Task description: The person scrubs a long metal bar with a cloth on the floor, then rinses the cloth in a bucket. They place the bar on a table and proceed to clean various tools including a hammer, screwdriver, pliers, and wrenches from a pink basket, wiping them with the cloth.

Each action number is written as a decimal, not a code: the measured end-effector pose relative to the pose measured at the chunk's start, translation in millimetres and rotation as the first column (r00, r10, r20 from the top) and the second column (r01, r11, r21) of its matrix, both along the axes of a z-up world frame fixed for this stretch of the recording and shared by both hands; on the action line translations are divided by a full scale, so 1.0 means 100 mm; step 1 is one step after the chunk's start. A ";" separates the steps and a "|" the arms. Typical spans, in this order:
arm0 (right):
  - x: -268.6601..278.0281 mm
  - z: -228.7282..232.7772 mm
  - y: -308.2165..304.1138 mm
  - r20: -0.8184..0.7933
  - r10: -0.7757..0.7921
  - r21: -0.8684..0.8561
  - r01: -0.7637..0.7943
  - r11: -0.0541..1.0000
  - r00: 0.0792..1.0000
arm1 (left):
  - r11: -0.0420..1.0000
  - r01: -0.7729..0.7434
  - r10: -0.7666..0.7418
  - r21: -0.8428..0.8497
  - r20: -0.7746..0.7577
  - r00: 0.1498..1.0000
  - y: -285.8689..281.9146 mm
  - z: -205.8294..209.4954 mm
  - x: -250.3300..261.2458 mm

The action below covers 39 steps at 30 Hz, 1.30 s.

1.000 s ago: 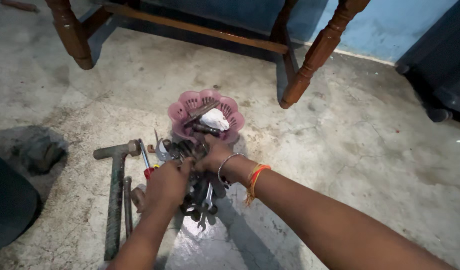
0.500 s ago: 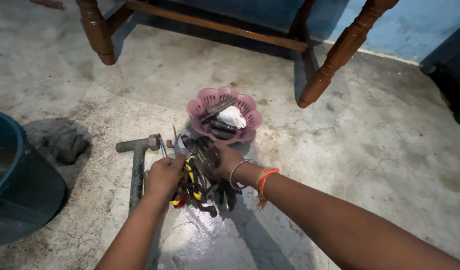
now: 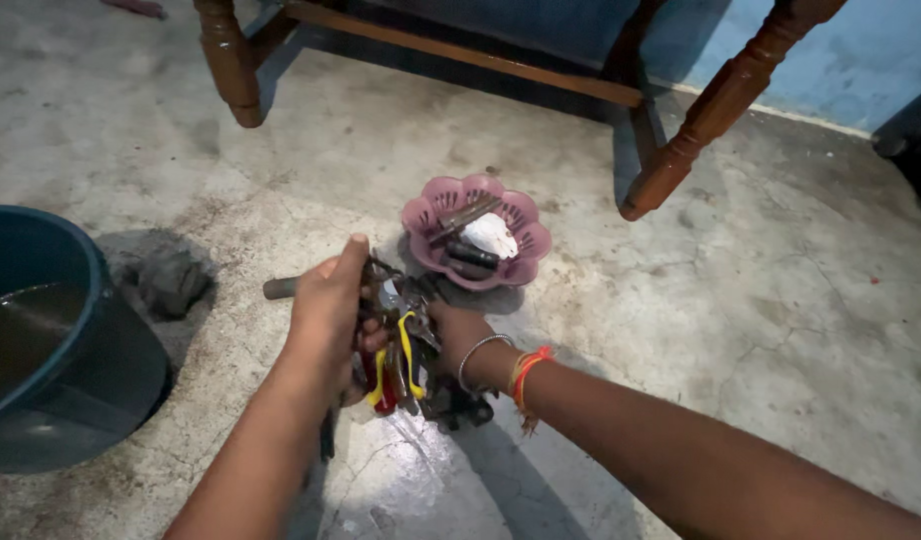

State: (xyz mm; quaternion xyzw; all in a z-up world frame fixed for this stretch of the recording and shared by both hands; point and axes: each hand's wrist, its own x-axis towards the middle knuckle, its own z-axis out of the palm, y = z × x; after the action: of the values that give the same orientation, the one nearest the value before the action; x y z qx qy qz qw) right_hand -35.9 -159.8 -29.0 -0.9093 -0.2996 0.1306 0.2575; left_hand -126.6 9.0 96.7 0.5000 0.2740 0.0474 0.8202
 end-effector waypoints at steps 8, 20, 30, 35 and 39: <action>-0.15 0.22 0.18 0.081 0.053 -0.199 -0.036 0.979 0.995 | 0.983 0.029 -0.038 0.180 0.049 0.998 0.07 -0.05 0.07; 0.13 0.88 0.36 0.122 0.070 -0.164 -0.049 0.985 0.990 | 0.952 -0.078 0.067 0.295 0.048 0.997 0.43 -0.51 0.24; 1.33 0.68 0.18 0.342 -0.097 0.038 0.089 0.995 0.935 | 0.648 -0.272 0.023 0.711 0.338 0.941 0.80 -0.69 1.11; 1.71 0.46 0.18 0.528 0.109 -0.263 0.040 0.964 0.842 | 0.618 -0.051 0.027 0.784 0.044 0.999 0.81 -0.93 1.34; 1.83 0.23 0.24 0.590 0.217 -0.357 0.010 0.934 0.777 | 0.513 0.041 -0.051 0.857 -0.017 0.999 0.84 -1.12 1.46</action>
State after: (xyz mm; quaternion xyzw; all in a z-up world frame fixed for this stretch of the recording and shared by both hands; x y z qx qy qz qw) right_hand 146.6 -135.4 -5.6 -0.9134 -0.3907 -0.1120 -0.0242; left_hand 19.8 92.6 -15.3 0.8460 0.1976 0.1571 0.4696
